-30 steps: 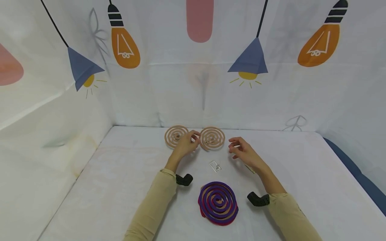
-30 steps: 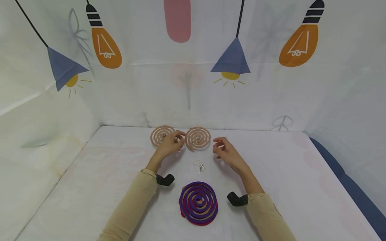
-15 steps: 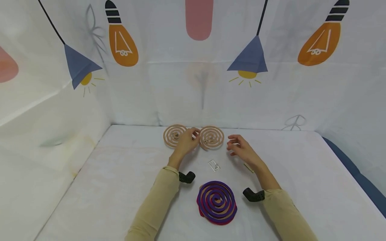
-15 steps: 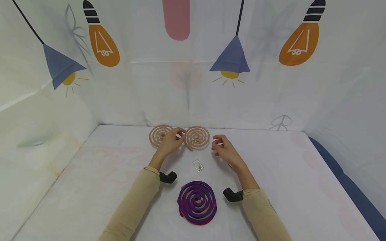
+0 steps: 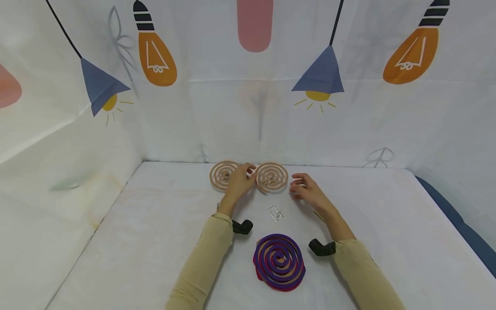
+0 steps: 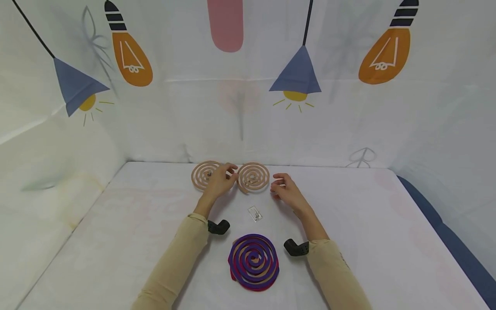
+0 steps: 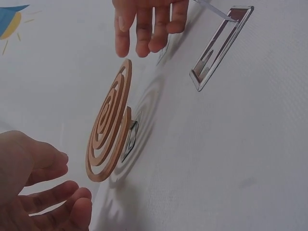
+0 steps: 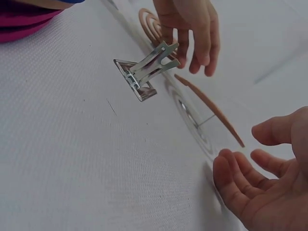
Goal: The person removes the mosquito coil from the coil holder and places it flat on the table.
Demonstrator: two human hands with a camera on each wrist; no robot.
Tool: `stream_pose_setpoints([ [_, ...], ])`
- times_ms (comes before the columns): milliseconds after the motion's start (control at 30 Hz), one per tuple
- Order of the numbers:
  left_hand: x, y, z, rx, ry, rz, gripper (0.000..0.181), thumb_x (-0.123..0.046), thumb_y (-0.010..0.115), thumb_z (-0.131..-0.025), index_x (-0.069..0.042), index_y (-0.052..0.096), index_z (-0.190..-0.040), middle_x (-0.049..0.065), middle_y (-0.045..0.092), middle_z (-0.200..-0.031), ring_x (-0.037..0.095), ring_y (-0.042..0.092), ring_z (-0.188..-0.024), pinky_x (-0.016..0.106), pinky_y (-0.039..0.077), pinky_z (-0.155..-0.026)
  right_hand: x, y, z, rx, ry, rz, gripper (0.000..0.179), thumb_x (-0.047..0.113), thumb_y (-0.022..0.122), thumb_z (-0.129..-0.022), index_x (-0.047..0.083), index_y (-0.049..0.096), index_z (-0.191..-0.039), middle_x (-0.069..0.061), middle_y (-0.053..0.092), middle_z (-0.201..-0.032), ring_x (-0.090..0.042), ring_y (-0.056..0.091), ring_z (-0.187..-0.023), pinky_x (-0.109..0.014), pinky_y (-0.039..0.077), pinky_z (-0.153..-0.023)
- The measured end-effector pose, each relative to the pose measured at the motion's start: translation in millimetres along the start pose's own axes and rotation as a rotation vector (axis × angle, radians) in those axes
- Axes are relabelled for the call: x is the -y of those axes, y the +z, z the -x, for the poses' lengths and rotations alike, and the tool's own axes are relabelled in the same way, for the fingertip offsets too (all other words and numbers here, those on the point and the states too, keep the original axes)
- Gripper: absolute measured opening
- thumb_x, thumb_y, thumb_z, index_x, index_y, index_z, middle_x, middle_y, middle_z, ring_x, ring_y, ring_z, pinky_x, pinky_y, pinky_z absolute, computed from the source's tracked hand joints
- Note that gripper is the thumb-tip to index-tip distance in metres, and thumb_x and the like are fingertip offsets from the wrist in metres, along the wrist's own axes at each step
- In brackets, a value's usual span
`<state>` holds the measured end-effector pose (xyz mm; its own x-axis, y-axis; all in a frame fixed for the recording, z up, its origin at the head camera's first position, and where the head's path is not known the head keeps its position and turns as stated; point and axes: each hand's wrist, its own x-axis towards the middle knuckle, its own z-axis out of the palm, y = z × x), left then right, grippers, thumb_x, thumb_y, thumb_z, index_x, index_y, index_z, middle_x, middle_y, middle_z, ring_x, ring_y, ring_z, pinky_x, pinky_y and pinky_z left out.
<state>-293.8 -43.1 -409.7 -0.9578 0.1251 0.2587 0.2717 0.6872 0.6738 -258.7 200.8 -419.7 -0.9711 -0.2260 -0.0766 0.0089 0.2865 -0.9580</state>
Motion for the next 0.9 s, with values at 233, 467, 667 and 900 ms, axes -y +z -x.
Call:
stream_pose_setpoints([
  [233,0.6,4.1,-0.8,-0.013,-0.007,-0.030,0.029,-0.014,0.061,-0.088,-0.005,0.062,-0.115,0.014,0.063,-0.098,0.024,0.063,-0.082,0.035,0.049,-0.073,-3,5,-8.8,-0.014,0.027,-0.053,0.046,0.010,0.048,-0.097,-0.002,0.032,-0.138,-0.019,0.049,-0.117,-0.022,0.058,-0.100,-0.030,0.054,-0.083],
  [467,2.2,7.2,-3.1,0.013,-0.043,-0.009,0.033,-0.017,0.061,-0.089,-0.006,0.060,-0.120,0.016,0.062,-0.107,0.024,0.064,-0.086,0.036,0.050,-0.076,-9,8,-15.3,-0.011,-0.008,-0.097,0.046,0.009,0.050,-0.096,-0.003,0.032,-0.136,-0.018,0.051,-0.112,-0.015,0.061,-0.090,-0.026,0.054,-0.077],
  [667,-1.1,6.4,-4.7,0.066,-0.038,0.000,0.038,-0.017,0.058,-0.090,-0.004,0.057,-0.126,0.017,0.063,-0.116,0.025,0.065,-0.091,0.039,0.050,-0.080,-9,9,-17.5,-0.006,-0.041,-0.086,0.046,0.008,0.050,-0.096,-0.005,0.032,-0.137,-0.022,0.052,-0.113,-0.015,0.063,-0.085,-0.027,0.055,-0.076],
  [900,-2.0,6.2,-6.3,0.136,-0.049,-0.020,0.039,-0.021,0.055,-0.091,-0.005,0.057,-0.127,0.013,0.064,-0.120,0.025,0.065,-0.100,0.038,0.050,-0.087,-10,10,-20.8,-0.021,-0.054,-0.098,0.046,0.007,0.050,-0.096,-0.005,0.033,-0.137,-0.023,0.053,-0.112,-0.011,0.063,-0.081,-0.023,0.055,-0.073],
])
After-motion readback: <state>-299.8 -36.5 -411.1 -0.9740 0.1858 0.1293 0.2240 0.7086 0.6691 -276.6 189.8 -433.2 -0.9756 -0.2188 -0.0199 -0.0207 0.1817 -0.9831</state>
